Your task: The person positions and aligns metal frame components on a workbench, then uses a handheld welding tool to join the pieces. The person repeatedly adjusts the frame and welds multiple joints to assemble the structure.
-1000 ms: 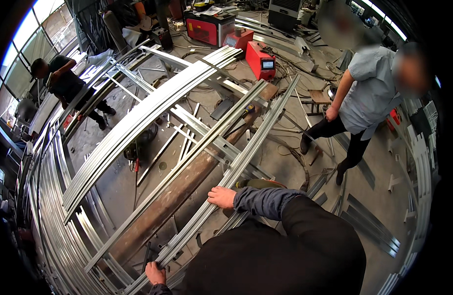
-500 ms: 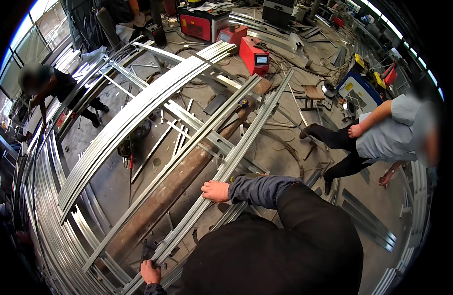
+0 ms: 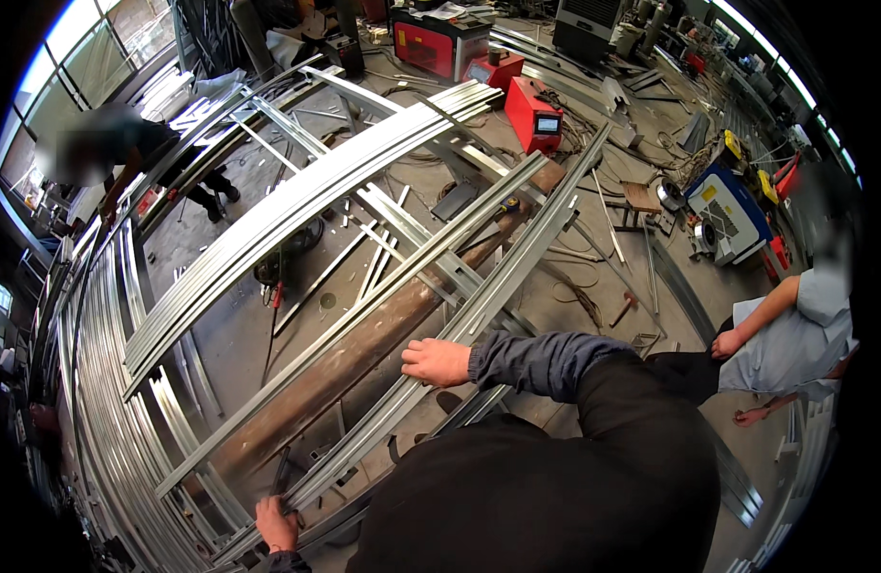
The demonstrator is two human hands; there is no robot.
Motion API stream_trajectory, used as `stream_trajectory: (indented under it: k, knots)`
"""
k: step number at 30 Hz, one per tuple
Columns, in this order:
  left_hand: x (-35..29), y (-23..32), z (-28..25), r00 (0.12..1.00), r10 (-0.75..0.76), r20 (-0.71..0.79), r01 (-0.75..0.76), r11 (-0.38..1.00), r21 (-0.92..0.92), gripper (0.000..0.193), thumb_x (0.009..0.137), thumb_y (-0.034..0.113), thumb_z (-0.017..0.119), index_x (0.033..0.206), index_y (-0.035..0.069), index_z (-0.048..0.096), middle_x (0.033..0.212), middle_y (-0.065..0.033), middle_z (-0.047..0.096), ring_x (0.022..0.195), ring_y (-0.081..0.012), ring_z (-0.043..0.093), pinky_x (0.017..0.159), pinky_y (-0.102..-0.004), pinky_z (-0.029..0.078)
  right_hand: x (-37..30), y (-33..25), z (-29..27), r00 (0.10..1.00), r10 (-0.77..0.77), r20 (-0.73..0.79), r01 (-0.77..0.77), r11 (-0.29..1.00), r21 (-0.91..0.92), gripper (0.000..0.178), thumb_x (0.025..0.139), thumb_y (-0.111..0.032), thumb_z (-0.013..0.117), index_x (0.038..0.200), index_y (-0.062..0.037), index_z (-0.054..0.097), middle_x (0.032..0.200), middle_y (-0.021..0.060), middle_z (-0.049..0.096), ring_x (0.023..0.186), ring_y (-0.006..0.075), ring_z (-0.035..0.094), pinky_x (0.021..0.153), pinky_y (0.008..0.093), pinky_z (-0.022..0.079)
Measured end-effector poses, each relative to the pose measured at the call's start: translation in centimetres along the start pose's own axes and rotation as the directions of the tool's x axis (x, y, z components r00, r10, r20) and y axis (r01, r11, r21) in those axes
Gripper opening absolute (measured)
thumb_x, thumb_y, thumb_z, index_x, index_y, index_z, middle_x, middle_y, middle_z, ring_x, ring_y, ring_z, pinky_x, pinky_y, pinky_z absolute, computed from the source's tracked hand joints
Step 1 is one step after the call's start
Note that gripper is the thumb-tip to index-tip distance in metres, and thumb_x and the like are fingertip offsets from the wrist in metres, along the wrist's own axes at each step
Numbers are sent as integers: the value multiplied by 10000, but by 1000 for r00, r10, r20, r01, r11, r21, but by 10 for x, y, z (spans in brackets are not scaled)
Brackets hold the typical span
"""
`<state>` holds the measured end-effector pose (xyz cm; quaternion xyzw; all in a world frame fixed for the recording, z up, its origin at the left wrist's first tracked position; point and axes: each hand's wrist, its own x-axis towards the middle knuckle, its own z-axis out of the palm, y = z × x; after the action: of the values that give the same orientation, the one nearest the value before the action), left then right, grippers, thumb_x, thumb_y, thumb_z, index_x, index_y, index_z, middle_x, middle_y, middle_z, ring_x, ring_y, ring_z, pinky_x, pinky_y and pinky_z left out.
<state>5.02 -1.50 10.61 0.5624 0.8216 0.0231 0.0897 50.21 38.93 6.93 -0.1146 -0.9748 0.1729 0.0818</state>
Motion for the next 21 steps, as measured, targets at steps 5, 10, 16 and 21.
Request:
stream_trajectory:
  k: [5,10,16,21]
  knots:
    - [-3,-9,-40,996,-17,-93,15,1000,-27,463,647,41,858,1076,76,687,1123,-143,671,1092,-424,612,912,-522,528,52,-13,-50,996,-60,-70,52,993,-103,261,851,-134,721,1101,-60,708,1133,87,620,1126,283,612,907,398,537]
    - [-7,-28,-67,980,-80,-181,82,997,2,467,681,30,814,1125,61,676,1144,-154,659,1118,-432,618,929,-522,530,134,-11,-78,972,-194,-131,167,966,-197,170,874,-122,697,1033,-65,717,1089,77,625,1103,285,618,929,395,542]
    - [-4,-56,-77,946,-123,-301,150,986,68,383,831,59,745,1202,138,693,1138,-109,659,1121,-403,631,886,-516,555,242,-6,-88,941,-309,-135,261,922,-285,225,887,-113,708,1106,-68,735,1115,84,633,1122,284,620,951,399,539]
    - [9,-72,-71,946,-179,-270,207,975,80,380,815,61,757,1179,156,704,1103,-99,653,1112,-389,636,858,-519,558,314,25,-59,937,-343,-67,312,909,-278,253,876,-168,755,1114,-85,734,1142,90,629,1119,296,623,955,414,551]
